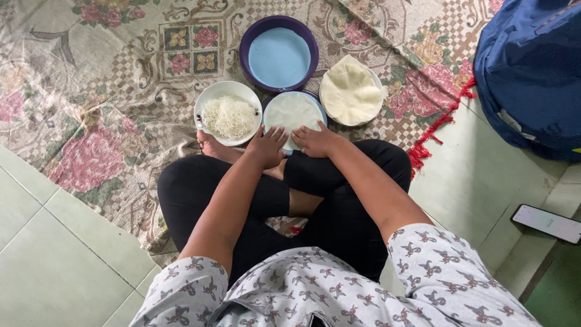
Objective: A person sitting on the floor is manually filling circular pastry wrappers with a white rice-like filling.
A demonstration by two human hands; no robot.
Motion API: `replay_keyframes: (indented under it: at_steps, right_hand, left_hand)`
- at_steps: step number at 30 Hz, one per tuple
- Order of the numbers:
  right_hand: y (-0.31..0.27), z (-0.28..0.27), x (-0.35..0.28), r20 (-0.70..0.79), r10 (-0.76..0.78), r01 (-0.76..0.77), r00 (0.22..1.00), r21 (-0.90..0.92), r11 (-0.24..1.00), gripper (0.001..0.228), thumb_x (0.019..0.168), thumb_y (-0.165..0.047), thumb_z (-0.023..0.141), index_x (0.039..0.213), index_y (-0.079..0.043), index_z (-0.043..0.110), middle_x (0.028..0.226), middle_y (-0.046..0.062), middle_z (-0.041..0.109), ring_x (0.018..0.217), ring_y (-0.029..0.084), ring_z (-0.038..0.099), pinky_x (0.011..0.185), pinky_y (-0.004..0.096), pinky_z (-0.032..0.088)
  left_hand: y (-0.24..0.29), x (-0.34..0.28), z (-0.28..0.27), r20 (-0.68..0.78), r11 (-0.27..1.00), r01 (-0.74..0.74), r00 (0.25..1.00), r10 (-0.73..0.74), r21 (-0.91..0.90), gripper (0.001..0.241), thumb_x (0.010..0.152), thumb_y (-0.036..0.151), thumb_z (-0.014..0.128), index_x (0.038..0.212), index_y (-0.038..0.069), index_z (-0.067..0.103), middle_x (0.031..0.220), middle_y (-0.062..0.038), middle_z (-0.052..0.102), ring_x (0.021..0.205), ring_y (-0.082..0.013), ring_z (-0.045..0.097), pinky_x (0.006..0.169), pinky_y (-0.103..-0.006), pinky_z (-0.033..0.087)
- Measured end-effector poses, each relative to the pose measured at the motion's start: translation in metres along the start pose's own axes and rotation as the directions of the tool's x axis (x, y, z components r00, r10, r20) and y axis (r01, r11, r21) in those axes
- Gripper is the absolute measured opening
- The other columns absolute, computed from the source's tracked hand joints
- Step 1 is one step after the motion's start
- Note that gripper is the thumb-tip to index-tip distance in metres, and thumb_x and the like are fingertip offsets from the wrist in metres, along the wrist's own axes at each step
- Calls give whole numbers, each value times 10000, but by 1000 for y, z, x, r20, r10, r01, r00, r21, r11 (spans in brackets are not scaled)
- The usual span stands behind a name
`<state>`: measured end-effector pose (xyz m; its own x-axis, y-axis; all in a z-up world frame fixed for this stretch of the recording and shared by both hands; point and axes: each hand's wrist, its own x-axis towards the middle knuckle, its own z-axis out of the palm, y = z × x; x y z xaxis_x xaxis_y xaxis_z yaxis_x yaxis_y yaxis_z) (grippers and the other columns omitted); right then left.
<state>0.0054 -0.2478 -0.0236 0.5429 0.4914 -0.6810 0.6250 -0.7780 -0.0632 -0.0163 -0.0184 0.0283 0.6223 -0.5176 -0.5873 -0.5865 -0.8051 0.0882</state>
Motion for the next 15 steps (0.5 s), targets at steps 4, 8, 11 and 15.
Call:
replay_keyframes:
  at_steps: [4,8,11,15]
  right_hand:
    - [2,-1,1,10,-6,6,1000,19,1000,665,1080,-455,268,1684,-289,42,1756,-60,-3,1613,216,29,1253,691,-33]
    - [-2,-17,-11,2,-5,5,1000,94,996,651,1094,-435,258,1689,-272,47,1755,-48,-5,1612,221,24,1256,686,-37]
    - [-3,-29,-16,-36,16,-10,999,156,988,668,1093,-424,276,1691,-249,37,1755,-36,-30,1613,224,8,1256,685,-44]
    - [5,-30,-9,-73,59,-43,996,196,980,713,1083,-464,300,1691,-219,20,1753,-3,-68,1613,242,-11,1251,698,-53]
  left_hand:
    - [-1,7,3,10,1000,7,1000,-7,3,657,1102,509,206,1688,218,142,1754,-19,62,1607,-266,97,1305,-541,-41]
    - [-1,1,-3,-18,1000,17,1000,-17,-23,644,1105,493,185,1682,208,178,1752,-34,101,1606,-269,130,1309,-537,-28]
    - [-4,1,-5,-60,998,40,997,-44,-56,676,1094,494,214,1682,168,149,1752,-74,83,1609,-281,122,1314,-524,-4]
    - [-5,4,-6,-99,991,81,991,-92,-108,759,1092,514,268,1680,72,83,1749,-149,31,1614,-310,72,1318,-512,-6]
